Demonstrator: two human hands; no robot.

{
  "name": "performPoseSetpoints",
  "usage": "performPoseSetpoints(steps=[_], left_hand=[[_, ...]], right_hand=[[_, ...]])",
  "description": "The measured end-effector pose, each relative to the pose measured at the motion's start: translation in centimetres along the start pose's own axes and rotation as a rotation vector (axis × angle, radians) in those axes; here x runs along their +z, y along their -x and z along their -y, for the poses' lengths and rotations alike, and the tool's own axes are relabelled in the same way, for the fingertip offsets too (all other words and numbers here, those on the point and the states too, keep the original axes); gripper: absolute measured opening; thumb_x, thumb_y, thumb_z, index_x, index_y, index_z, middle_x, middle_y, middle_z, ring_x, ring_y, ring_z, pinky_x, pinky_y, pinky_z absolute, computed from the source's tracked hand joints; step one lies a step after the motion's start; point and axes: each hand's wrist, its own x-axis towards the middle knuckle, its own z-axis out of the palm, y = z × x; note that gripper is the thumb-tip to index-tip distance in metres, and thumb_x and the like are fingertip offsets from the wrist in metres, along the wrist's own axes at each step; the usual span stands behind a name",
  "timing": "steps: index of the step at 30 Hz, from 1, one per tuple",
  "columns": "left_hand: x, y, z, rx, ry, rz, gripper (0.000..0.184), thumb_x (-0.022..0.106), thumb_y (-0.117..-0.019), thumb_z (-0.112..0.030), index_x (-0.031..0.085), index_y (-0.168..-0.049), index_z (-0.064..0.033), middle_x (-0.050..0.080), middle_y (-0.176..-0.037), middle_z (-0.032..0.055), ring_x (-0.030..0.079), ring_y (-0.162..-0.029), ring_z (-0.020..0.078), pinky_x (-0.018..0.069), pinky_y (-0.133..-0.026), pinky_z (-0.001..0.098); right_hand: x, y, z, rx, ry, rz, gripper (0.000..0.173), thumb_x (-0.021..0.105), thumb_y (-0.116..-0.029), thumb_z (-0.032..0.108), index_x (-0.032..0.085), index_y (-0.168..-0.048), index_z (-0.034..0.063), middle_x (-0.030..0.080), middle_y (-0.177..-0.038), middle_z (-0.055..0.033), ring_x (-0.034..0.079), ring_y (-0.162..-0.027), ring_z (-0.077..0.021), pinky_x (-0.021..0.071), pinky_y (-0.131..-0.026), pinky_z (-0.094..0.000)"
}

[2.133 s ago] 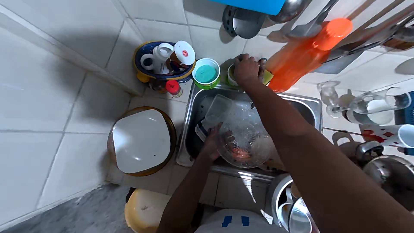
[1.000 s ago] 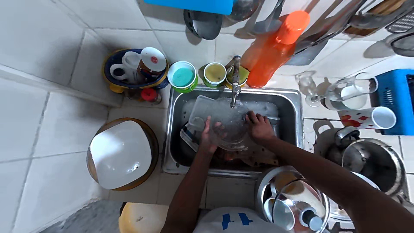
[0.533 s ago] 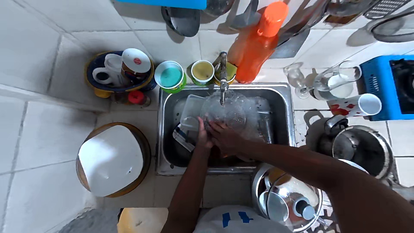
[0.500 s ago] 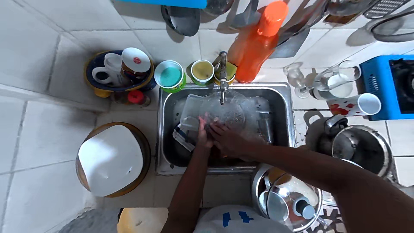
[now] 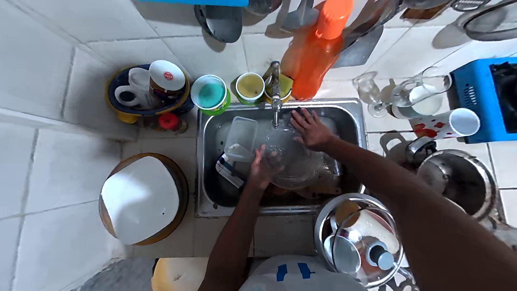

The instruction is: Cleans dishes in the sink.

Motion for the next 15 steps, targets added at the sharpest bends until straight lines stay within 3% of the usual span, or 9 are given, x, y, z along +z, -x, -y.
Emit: performPoseSetpoints(steps=[2,4,6,8,10,12,15], left_hand=[[0.3,0.1,0.6,-0.017,-0.005,0.025,0.050,0.025,-0.1114,-0.047,0.046,-0.144,-0.0161,0.069,-0.111,0.0148,0.070,-0.099,0.0322,0.0584,-0.087,0.0549],[0.1,0.2,1.1,-0.027,-0.021,0.071,0.053,0.023,-0.1116,-0.047,0.049,-0.143,-0.0134,0.068,-0.116,0.0143,0.069,-0.103,0.0289,0.0586,-0.089,0.0504],[0.4,0.4,1.2,-0.023,-0.059,0.074,0.055,0.019,-0.1116,-0.048,0.054,-0.132,-0.0108,0.070,-0.108,0.0110,0.069,-0.099,0.0232,0.0598,-0.086,0.0435],[1.1,0.7,0.8,-0.057,-0.081,0.047,0.059,0.019,-0.1116,-0.048,0.057,-0.124,-0.0050,0.070,-0.103,0.0130,0.070,-0.095,0.0238,0.0598,-0.085,0.0432],[1.3,0.9,0.3,-0.102,-0.108,0.030,0.060,0.019,-0.1116,-0.048,0.058,-0.122,-0.0031,0.071,-0.103,0.0150,0.071,-0.094,0.0259,0.0604,-0.085,0.0442],[1.3,0.7,0.2,-0.116,-0.130,0.007,0.058,0.020,-0.1121,-0.047,0.055,-0.129,-0.0036,0.071,-0.106,0.0163,0.072,-0.095,0.0279,0.0610,-0.084,0.0448],[0.8,0.7,0.7,-0.080,-0.123,-0.038,0.050,0.024,-0.1134,-0.040,0.047,-0.141,-0.0058,0.070,-0.115,0.0194,0.072,-0.102,0.0321,0.0598,-0.090,0.0479]], right_hand=[[2.1,-1.5,2.6,0.007,-0.063,-0.144,0.075,0.042,-0.1031,0.055,0.036,-0.160,0.0068,0.021,-0.171,-0.0154,0.012,-0.157,-0.0464,0.0114,-0.120,-0.0740],[3.0,-2.0,6.1,-0.027,-0.155,-0.163,0.074,0.041,-0.1034,0.057,0.038,-0.159,0.0079,0.024,-0.169,-0.0176,0.014,-0.156,-0.0482,0.0117,-0.121,-0.0733],[3.0,-1.9,9.0,-0.128,-0.255,-0.184,0.064,0.049,-0.1042,0.050,0.045,-0.156,0.0130,0.034,-0.166,-0.0159,0.025,-0.154,-0.0460,0.0166,-0.122,-0.0699],[2.1,-2.0,10.0,-0.220,-0.330,-0.214,0.052,0.057,-0.1020,0.043,0.057,-0.148,0.0185,0.045,-0.160,-0.0127,0.035,-0.150,-0.0421,0.0174,-0.123,-0.0691],[1.2,-3.0,9.0,-0.278,-0.327,-0.219,0.052,0.059,-0.0976,0.054,0.065,-0.139,0.0229,0.056,-0.149,-0.0137,0.049,-0.140,-0.0410,0.0254,-0.119,-0.0699],[-0.6,-4.6,7.5,-0.264,-0.312,-0.040,0.060,0.061,-0.0921,0.065,0.065,-0.138,0.0258,0.060,-0.143,-0.0125,0.055,-0.130,-0.0370,0.0369,-0.114,-0.0622],[-1.2,-6.4,6.4,-0.161,-0.333,0.092,0.062,0.072,-0.0870,0.061,0.067,-0.134,0.0214,0.068,-0.129,-0.0155,0.060,-0.124,-0.0380,0.0454,-0.105,-0.0610]])
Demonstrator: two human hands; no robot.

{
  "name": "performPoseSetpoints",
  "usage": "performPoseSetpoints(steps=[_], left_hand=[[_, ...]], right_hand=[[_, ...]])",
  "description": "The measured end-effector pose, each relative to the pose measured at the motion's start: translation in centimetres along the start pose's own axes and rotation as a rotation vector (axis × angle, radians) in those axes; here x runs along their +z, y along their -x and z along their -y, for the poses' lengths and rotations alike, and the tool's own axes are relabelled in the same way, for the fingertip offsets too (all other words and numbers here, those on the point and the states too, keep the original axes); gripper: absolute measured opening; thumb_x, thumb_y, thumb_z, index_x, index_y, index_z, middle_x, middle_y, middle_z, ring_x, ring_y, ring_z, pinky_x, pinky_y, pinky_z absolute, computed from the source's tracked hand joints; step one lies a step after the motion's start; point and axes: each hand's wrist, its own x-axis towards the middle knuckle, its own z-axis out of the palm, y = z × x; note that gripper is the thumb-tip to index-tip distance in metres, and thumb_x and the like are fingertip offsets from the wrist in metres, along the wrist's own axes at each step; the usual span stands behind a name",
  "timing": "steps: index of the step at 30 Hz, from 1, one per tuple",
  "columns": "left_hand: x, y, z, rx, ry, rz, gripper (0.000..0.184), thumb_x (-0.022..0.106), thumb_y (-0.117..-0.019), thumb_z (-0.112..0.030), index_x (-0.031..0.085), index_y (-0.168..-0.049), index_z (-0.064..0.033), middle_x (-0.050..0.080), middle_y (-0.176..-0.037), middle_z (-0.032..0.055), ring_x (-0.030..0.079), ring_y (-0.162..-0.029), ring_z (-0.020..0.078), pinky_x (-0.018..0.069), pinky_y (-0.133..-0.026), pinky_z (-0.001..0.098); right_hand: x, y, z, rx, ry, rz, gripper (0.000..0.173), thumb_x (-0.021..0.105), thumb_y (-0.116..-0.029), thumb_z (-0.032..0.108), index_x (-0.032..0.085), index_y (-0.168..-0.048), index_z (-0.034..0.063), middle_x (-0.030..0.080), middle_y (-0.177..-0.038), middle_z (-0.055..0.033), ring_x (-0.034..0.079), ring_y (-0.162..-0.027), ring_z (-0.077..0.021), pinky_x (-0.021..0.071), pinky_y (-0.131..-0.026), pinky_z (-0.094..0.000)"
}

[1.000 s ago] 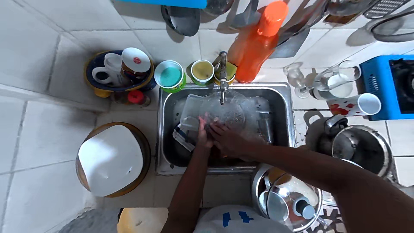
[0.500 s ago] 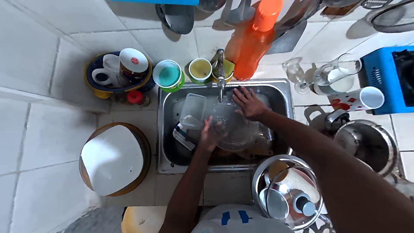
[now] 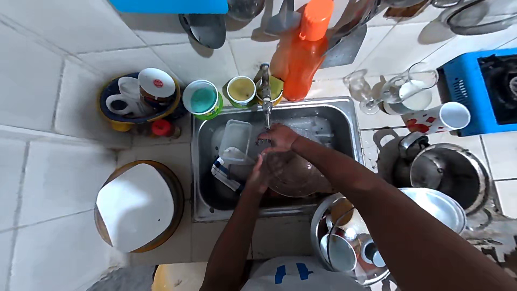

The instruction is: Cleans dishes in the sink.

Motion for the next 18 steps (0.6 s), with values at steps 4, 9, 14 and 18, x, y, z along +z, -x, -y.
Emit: performPoseSetpoints(steps=[4,9,14,18], left_hand=[[0.2,0.6,0.9,0.093,-0.002,-0.084,0.045,0.025,-0.1141,-0.034,0.039,-0.150,-0.0106,0.068,-0.119,0.0205,0.071,-0.101,0.0332,0.0602,-0.087,0.0478],[1.1,2.1,1.8,0.097,-0.078,-0.169,0.048,0.026,-0.1142,-0.034,0.041,-0.150,-0.0063,0.067,-0.121,0.0193,0.070,-0.102,0.0298,0.0590,-0.088,0.0467],[0.3,6.0,-0.4,0.290,-0.107,-0.235,0.046,0.029,-0.1140,-0.028,0.040,-0.151,-0.0035,0.066,-0.123,0.0192,0.070,-0.102,0.0278,0.0590,-0.088,0.0434],[-1.3,12.7,-5.1,0.462,-0.252,-0.328,0.047,0.030,-0.1130,-0.027,0.039,-0.152,-0.0025,0.067,-0.128,0.0171,0.070,-0.111,0.0263,0.0591,-0.093,0.0436]], right_hand=[[-1.9,0.7,-0.7,0.372,-0.085,0.043,0.066,0.074,-0.0892,0.056,0.064,-0.136,0.0103,0.066,-0.132,-0.0199,0.062,-0.124,-0.0394,0.0483,-0.103,-0.0626],[-2.1,3.1,-3.2,0.651,-0.313,0.128,0.060,0.080,-0.0846,0.052,0.070,-0.121,0.0065,0.071,-0.116,-0.0221,0.066,-0.114,-0.0421,0.0467,-0.100,-0.0692],[-1.5,9.4,-7.6,0.774,-0.339,0.189,0.057,0.074,-0.0898,0.054,0.072,-0.113,0.0016,0.071,-0.106,-0.0254,0.068,-0.102,-0.0450,0.0494,-0.092,-0.0705],[-4.0,13.3,-8.0,0.810,-0.166,0.077,0.047,0.069,-0.0964,0.046,0.069,-0.123,0.0072,0.070,-0.112,-0.0285,0.065,-0.109,-0.0508,0.0463,-0.093,-0.0758]])
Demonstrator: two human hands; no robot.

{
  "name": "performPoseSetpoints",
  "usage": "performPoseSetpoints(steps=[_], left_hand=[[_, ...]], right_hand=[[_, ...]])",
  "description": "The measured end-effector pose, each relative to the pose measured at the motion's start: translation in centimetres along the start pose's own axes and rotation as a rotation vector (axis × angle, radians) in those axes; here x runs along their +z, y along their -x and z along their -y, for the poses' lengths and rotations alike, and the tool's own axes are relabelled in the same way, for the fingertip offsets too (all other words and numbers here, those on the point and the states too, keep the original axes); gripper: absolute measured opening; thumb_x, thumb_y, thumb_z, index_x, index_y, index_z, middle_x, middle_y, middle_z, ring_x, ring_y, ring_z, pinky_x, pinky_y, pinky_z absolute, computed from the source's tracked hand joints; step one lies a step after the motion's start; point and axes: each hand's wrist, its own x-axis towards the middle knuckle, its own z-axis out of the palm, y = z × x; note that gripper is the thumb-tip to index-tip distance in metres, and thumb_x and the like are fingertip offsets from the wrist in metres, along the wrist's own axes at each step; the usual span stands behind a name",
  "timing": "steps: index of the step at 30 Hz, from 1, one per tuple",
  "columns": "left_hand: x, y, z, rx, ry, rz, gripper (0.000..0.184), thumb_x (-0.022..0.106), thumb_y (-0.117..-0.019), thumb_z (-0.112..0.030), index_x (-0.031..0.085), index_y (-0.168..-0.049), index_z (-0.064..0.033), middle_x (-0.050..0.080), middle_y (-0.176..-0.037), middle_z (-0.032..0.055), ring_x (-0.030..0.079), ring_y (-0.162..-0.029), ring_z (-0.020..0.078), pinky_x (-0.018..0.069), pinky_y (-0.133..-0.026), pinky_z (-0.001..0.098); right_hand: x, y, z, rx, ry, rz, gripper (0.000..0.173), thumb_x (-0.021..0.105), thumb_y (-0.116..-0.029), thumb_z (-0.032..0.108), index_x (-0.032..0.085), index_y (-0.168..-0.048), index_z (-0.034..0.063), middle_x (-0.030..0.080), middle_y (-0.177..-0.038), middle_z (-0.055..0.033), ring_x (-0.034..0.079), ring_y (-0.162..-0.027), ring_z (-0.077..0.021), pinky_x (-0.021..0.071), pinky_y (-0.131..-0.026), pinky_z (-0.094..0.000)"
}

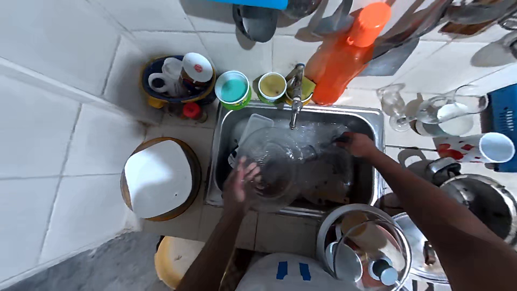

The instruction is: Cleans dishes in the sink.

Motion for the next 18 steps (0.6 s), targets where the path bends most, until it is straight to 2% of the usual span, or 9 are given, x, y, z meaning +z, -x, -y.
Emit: performPoseSetpoints(steps=[2,5,7,9,11,13,14,15,18], left_hand=[[-2.8,2.2,-3.5,0.068,-0.059,-0.035,0.048,0.028,-0.1133,-0.028,0.034,-0.154,-0.0036,0.067,-0.125,0.0140,0.069,-0.109,0.0240,0.0592,-0.093,0.0432],[-7.4,5.2,-7.4,0.165,-0.026,-0.139,0.051,0.016,-0.1129,-0.036,0.027,-0.156,-0.0101,0.068,-0.125,0.0096,0.071,-0.107,0.0245,0.0598,-0.090,0.0454],[-10.6,6.4,-9.1,0.208,0.047,-0.200,0.052,0.009,-0.1121,-0.043,0.030,-0.153,-0.0177,0.070,-0.124,0.0044,0.071,-0.109,0.0239,0.0598,-0.090,0.0451],[-13.5,7.0,-10.0,0.260,0.138,-0.289,0.050,0.008,-0.1114,-0.045,0.039,-0.143,-0.0207,0.074,-0.114,0.0008,0.073,-0.105,0.0210,0.0606,-0.090,0.0421],[-16.3,6.8,-10.2,0.309,0.233,-0.388,0.050,0.010,-0.1114,-0.046,0.046,-0.134,-0.0195,0.076,-0.105,0.0012,0.075,-0.100,0.0206,0.0621,-0.088,0.0410],[-18.6,6.1,-9.9,0.351,0.312,-0.479,0.049,0.012,-0.1125,-0.044,0.044,-0.134,-0.0146,0.074,-0.107,0.0043,0.074,-0.100,0.0226,0.0612,-0.088,0.0424],[-19.8,5.8,-9.7,0.367,0.331,-0.497,0.049,0.011,-0.1124,-0.044,0.044,-0.133,-0.0132,0.074,-0.107,0.0047,0.074,-0.101,0.0230,0.0610,-0.088,0.0424],[-20.9,5.4,-9.3,0.384,0.358,-0.509,0.052,0.010,-0.1123,-0.044,0.046,-0.129,-0.0118,0.074,-0.105,0.0053,0.074,-0.099,0.0241,0.0608,-0.088,0.0429],[-23.8,4.2,-8.2,0.428,0.413,-0.478,0.063,0.004,-0.1109,-0.046,0.056,-0.113,-0.0104,0.076,-0.094,0.0039,0.075,-0.095,0.0239,0.0614,-0.088,0.0421]], right_hand=[[-1.0,1.0,-0.8,0.039,-0.025,-0.077,0.048,0.065,-0.0994,0.046,0.067,-0.124,0.0055,0.070,-0.109,-0.0299,0.065,-0.106,-0.0521,0.0465,-0.091,-0.0762],[-2.8,2.6,-0.4,0.106,-0.144,-0.272,0.046,0.057,-0.1041,0.042,0.065,-0.126,0.0020,0.068,-0.107,-0.0334,0.065,-0.104,-0.0556,0.0456,-0.086,-0.0782],[-4.1,2.6,0.3,0.148,-0.262,-0.472,0.049,0.053,-0.1047,0.042,0.064,-0.127,-0.0001,0.067,-0.110,-0.0341,0.064,-0.106,-0.0555,0.0446,-0.087,-0.0777],[-5.3,1.7,0.8,0.161,-0.337,-0.652,0.060,0.053,-0.1022,0.050,0.059,-0.134,-0.0005,0.064,-0.122,-0.0338,0.062,-0.115,-0.0526,0.0448,-0.095,-0.0733],[-5.8,-0.4,0.4,0.124,-0.367,-0.732,0.084,0.058,-0.0941,0.062,0.044,-0.152,0.0030,0.047,-0.148,-0.0328,0.048,-0.135,-0.0496,0.0389,-0.109,-0.0670],[-6.0,-1.8,0.5,0.134,-0.311,-0.687,0.106,0.059,-0.0880,0.072,0.021,-0.164,0.0097,0.018,-0.165,-0.0324,0.026,-0.150,-0.0516,0.0298,-0.115,-0.0695],[-5.7,-1.9,1.0,0.130,-0.259,-0.673,0.105,0.058,-0.0883,0.073,0.021,-0.164,0.0103,0.013,-0.166,-0.0336,0.022,-0.151,-0.0532,0.0287,-0.116,-0.0699],[-5.4,-1.5,1.6,0.100,-0.210,-0.677,0.097,0.058,-0.0910,0.068,0.029,-0.162,0.0087,0.015,-0.165,-0.0350,0.024,-0.150,-0.0538,0.0302,-0.116,-0.0679],[-4.9,0.7,2.7,-0.079,-0.106,-0.648,0.067,0.061,-0.0987,0.045,0.048,-0.151,0.0048,0.031,-0.160,-0.0320,0.035,-0.148,-0.0479,0.0349,-0.118,-0.0583]])
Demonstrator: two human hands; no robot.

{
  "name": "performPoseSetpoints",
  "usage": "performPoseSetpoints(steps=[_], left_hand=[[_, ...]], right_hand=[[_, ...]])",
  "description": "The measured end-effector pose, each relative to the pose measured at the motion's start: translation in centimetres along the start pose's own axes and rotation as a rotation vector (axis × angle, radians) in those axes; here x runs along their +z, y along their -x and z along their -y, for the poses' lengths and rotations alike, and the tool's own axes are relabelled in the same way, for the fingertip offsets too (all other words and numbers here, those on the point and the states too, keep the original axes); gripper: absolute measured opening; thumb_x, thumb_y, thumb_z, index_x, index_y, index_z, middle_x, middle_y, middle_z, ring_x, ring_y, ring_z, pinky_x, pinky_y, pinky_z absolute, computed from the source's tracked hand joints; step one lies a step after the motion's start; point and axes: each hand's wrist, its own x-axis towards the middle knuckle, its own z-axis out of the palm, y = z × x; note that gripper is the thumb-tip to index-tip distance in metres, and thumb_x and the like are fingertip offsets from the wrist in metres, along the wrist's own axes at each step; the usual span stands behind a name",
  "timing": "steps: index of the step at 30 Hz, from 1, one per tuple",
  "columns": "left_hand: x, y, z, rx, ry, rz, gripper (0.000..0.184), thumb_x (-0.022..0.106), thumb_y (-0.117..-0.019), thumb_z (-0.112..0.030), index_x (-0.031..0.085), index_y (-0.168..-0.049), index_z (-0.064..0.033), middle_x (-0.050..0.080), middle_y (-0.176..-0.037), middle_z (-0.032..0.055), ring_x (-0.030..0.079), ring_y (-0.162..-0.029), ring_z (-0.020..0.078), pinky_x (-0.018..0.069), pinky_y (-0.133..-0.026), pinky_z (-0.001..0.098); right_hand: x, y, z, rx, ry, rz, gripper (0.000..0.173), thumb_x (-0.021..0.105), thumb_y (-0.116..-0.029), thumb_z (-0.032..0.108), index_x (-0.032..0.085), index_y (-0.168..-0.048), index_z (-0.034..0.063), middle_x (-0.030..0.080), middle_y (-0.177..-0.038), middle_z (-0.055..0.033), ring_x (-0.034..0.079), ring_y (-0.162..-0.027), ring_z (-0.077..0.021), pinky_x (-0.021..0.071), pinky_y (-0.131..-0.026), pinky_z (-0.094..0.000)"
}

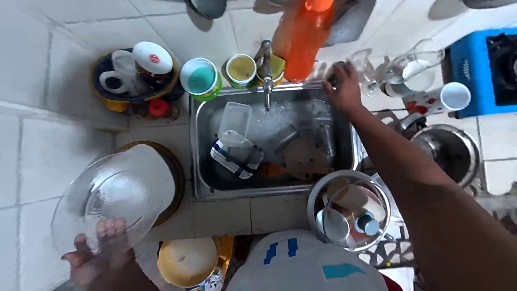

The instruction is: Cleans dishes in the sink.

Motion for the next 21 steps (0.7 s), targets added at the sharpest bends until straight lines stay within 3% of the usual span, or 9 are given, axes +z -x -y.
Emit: performPoseSetpoints(steps=[3,6,12,14,16,18,20,21], left_hand=[[-1.7,-1.3,0.8,0.009,0.060,0.022,0.066,0.005,-0.1114,-0.045,0.058,-0.104,-0.0079,0.075,-0.089,0.0058,0.075,-0.092,0.0239,0.0618,-0.086,0.0427],[-3.5,-2.8,1.8,-0.001,0.115,0.044,0.062,0.009,-0.1121,-0.045,0.057,-0.108,-0.0049,0.074,-0.090,0.0100,0.074,-0.091,0.0258,0.0622,-0.084,0.0453],[-4.3,-3.8,2.8,-0.031,0.042,0.006,0.050,0.017,-0.1137,-0.038,0.054,-0.115,-0.0041,0.073,-0.094,0.0092,0.073,-0.091,0.0227,0.0624,-0.083,0.0421],[-4.8,-3.9,3.1,-0.025,-0.110,0.001,0.039,0.022,-0.1144,-0.029,0.053,-0.114,-0.0058,0.071,-0.092,0.0034,0.072,-0.085,0.0133,0.0622,-0.080,0.0320],[-5.1,-4.1,3.8,0.091,-0.379,-0.037,0.027,0.031,-0.1129,-0.015,0.054,-0.116,-0.0024,0.066,-0.090,0.0001,0.066,-0.079,0.0071,0.0587,-0.077,0.0252],[-3.8,-3.6,4.2,0.237,-0.653,-0.144,0.028,0.044,-0.1077,-0.004,0.047,-0.133,0.0064,0.061,-0.102,0.0060,0.062,-0.084,0.0064,0.0556,-0.081,0.0244],[-2.5,-3.0,4.3,0.308,-0.796,-0.198,0.058,0.052,-0.1035,0.000,0.024,-0.154,0.0072,0.055,-0.132,0.0187,0.060,-0.109,0.0106,0.0516,-0.096,0.0254],[-2.3,-3.1,4.4,0.337,-0.839,-0.210,0.064,0.051,-0.1031,0.000,0.017,-0.157,0.0071,0.050,-0.142,0.0237,0.058,-0.120,0.0148,0.0494,-0.102,0.0268]], right_hand=[[-2.4,3.5,0.2,-0.183,0.008,0.180,0.049,0.058,-0.1028,0.032,0.057,-0.145,0.0068,0.046,-0.155,-0.0239,0.046,-0.143,-0.0412,0.0366,-0.118,-0.0568],[-5.5,7.8,-0.6,-0.272,-0.022,0.277,0.038,0.057,-0.1050,0.025,0.064,-0.136,0.0045,0.068,-0.130,-0.0218,0.066,-0.120,-0.0405,0.0477,-0.106,-0.0618],[-11.0,16.2,-3.4,-0.175,-0.049,0.209,0.039,0.055,-0.1058,0.028,0.065,-0.135,0.0043,0.072,-0.122,-0.0197,0.071,-0.110,-0.0350,0.0529,-0.102,-0.0571],[-12.0,18.7,-3.9,-0.116,-0.042,0.192,0.038,0.056,-0.1055,0.028,0.066,-0.135,0.0055,0.072,-0.121,-0.0203,0.072,-0.109,-0.0353,0.0540,-0.099,-0.0574],[-12.0,20.4,-4.1,-0.080,-0.041,0.196,0.036,0.057,-0.1049,0.025,0.067,-0.133,0.0050,0.072,-0.121,-0.0202,0.072,-0.108,-0.0361,0.0535,-0.099,-0.0593],[-11.0,21.2,-4.2,-0.082,-0.038,0.242,0.035,0.058,-0.1046,0.025,0.067,-0.132,0.0055,0.073,-0.121,-0.0192,0.073,-0.107,-0.0360,0.0539,-0.098,-0.0610],[-9.8,20.9,-3.5,-0.091,-0.028,0.343,0.035,0.058,-0.1049,0.025,0.067,-0.134,0.0074,0.073,-0.121,-0.0181,0.072,-0.108,-0.0362,0.0530,-0.098,-0.0632],[-9.3,20.4,-2.9,-0.121,-0.020,0.393,0.035,0.059,-0.1045,0.024,0.067,-0.134,0.0069,0.072,-0.121,-0.0187,0.071,-0.109,-0.0377,0.0522,-0.098,-0.0645]])
